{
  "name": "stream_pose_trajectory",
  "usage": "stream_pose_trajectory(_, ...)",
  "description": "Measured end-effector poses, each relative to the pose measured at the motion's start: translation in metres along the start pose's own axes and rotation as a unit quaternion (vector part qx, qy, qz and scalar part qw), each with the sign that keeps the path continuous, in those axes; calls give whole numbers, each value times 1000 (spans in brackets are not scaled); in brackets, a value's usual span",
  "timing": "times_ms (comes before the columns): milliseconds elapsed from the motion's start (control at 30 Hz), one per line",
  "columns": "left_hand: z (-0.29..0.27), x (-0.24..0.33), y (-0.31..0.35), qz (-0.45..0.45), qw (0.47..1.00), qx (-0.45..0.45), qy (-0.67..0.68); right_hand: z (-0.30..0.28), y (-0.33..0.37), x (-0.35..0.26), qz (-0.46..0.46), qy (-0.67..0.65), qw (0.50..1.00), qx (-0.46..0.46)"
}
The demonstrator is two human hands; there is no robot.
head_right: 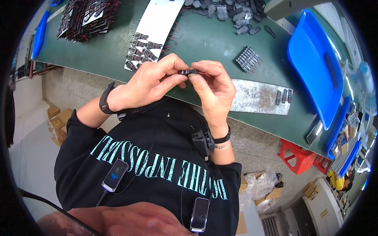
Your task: Inspecting and manipulating small black electronic components at a factory workstation.
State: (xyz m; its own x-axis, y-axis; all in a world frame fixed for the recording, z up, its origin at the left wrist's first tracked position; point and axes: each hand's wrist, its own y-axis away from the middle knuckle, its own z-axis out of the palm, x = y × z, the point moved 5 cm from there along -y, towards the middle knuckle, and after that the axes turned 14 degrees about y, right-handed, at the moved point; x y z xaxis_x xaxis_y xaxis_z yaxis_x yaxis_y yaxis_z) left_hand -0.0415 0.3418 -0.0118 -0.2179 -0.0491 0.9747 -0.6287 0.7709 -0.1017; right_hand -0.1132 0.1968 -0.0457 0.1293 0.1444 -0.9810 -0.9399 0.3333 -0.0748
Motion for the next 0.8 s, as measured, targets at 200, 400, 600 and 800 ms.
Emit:
stream_pose_trajectory(200, 4, -11, 1, -47, 995, 8, 86, 0, 2, 0, 14, 3, 1000, -22)
stream_pose_trajectory(400, 3, -3, 0, 4, 999, -14, -38, 1, 6, -6, -33, 84, 996, -28)
stream_pose_trajectory(600, 3, -3, 1, 112, 980, -46, -161, 1, 8, -8, -81, 153, 983, -59)
stream_pose_trajectory(800, 2, 1, 3, 98, 972, -53, -208, 2, 11, -3, -11, 125, 992, -30)
